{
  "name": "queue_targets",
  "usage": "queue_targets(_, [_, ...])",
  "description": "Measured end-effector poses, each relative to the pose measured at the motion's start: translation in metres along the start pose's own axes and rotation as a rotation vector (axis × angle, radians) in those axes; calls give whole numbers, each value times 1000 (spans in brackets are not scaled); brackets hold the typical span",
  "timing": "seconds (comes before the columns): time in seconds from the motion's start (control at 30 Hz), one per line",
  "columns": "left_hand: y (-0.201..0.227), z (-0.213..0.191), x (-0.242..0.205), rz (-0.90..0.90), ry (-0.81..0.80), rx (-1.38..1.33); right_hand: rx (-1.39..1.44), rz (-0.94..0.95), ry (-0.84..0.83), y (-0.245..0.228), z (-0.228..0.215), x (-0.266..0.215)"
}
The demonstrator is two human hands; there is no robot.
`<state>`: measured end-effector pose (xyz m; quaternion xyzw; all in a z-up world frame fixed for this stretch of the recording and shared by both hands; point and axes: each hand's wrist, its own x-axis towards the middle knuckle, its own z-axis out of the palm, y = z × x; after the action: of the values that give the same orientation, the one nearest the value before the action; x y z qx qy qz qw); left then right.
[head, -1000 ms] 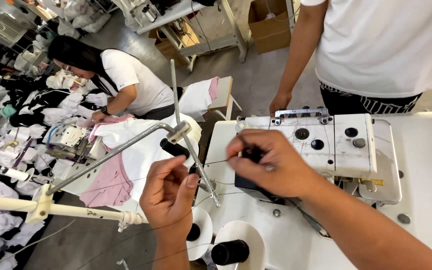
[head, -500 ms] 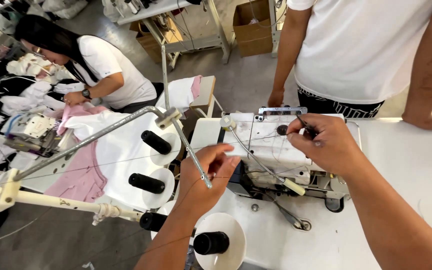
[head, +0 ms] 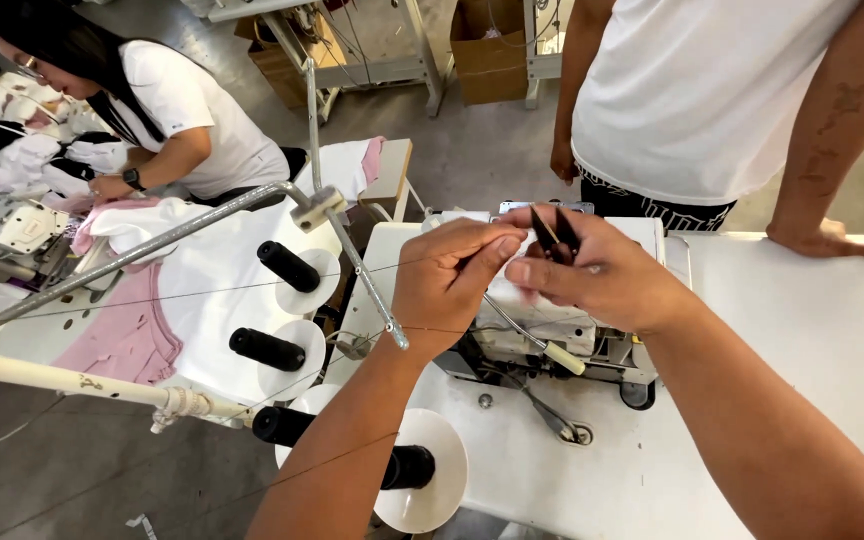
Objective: Rethreading an industrial overlock sewing machine by carefully guiding thread through tensioners, guides, and needles.
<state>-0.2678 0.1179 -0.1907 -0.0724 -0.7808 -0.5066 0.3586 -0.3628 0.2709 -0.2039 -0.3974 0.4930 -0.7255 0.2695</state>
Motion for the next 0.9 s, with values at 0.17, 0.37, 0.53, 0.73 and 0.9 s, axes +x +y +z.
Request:
queue_targets(0.17, [-4, -1, -10, -24, -31, 98, -263, 36, 98, 23, -63, -4])
queue_targets(0.37, [-38, -2, -14, -395, -288, 105, -510, 284, 313, 29, -100, -26])
queue_targets(0.53, [-52, 13, -11, -605, -689, 562, -533, 376, 403, 41, -107, -37])
queue_targets(0.73, [-61, 45, -21, -773, -903, 898, -668, 522, 383, 21, -86, -37])
queue_targets(0.9, [-78, 57, -36, -962, -808, 801, -618, 463, 343, 20, -84, -35])
